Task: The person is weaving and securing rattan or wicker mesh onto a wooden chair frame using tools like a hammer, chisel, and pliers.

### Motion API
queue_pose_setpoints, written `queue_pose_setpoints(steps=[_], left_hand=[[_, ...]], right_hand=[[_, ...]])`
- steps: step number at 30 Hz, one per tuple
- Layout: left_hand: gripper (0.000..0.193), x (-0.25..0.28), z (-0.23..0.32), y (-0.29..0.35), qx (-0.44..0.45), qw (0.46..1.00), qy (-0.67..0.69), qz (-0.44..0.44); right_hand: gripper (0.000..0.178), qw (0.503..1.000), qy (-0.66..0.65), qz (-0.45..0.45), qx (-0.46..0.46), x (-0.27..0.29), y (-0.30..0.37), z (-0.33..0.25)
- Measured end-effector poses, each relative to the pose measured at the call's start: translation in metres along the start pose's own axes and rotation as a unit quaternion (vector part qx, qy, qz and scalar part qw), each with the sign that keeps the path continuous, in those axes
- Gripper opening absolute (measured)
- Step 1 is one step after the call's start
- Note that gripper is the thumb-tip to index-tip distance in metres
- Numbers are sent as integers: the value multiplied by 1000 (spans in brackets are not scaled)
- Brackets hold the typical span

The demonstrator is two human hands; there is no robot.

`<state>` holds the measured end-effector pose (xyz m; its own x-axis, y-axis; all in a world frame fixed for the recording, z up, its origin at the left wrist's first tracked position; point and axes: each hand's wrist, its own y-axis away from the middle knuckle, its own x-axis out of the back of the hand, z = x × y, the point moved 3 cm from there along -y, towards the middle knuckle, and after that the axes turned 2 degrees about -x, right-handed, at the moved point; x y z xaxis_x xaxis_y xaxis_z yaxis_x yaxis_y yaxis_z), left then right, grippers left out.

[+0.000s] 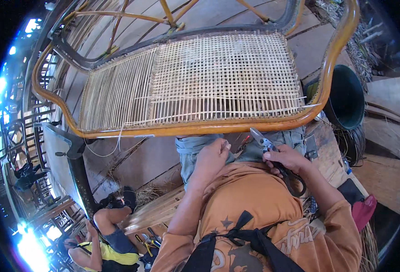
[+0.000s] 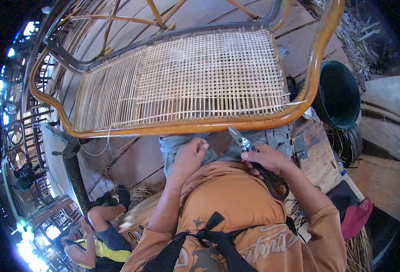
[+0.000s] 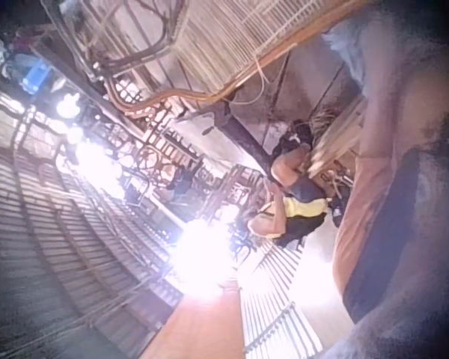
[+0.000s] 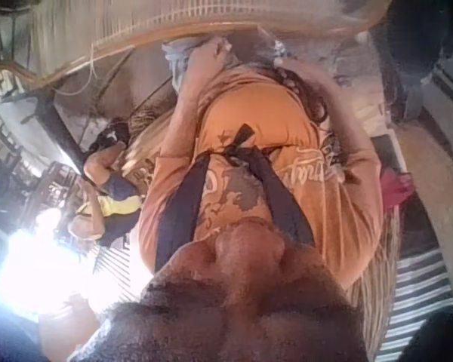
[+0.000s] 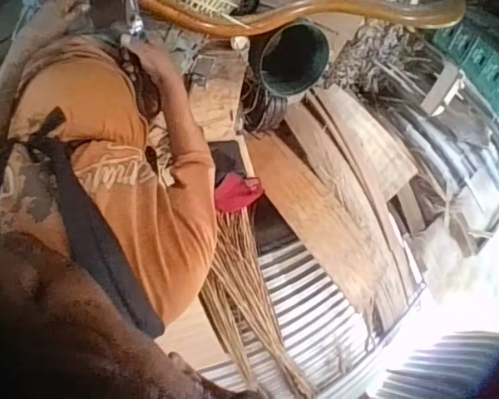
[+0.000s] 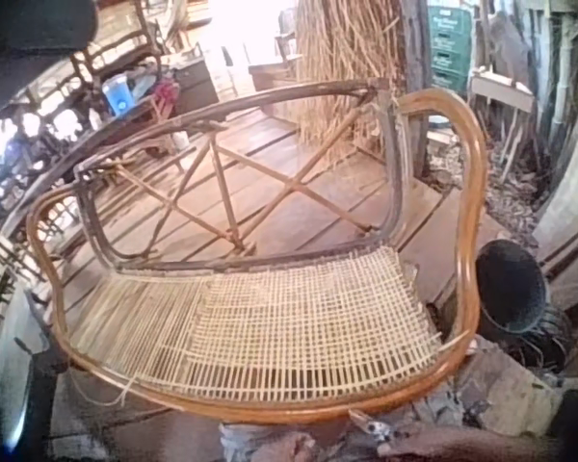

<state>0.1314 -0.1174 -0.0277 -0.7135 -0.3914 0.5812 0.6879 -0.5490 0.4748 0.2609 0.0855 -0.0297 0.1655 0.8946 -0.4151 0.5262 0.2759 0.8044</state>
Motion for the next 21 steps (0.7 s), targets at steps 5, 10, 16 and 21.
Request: queue_pose_setpoints(steps=[5, 10, 16, 21], left_hand=[[26, 2, 20, -18, -42, 999, -4, 20], [27, -5, 29, -24, -40, 999, -17, 6], [33, -7, 6, -10, -28, 996, 71, 44], [28, 7, -8, -10, 94, 963, 252, -10]], right_hand=[[33, 1000, -23, -4, 9, 3, -2, 4], [32, 999, -34, -3, 16, 2, -1, -5], [31, 997, -34, -20, 65, -11, -10, -29], [26, 989, -37, 12, 140, -22, -13, -59]])
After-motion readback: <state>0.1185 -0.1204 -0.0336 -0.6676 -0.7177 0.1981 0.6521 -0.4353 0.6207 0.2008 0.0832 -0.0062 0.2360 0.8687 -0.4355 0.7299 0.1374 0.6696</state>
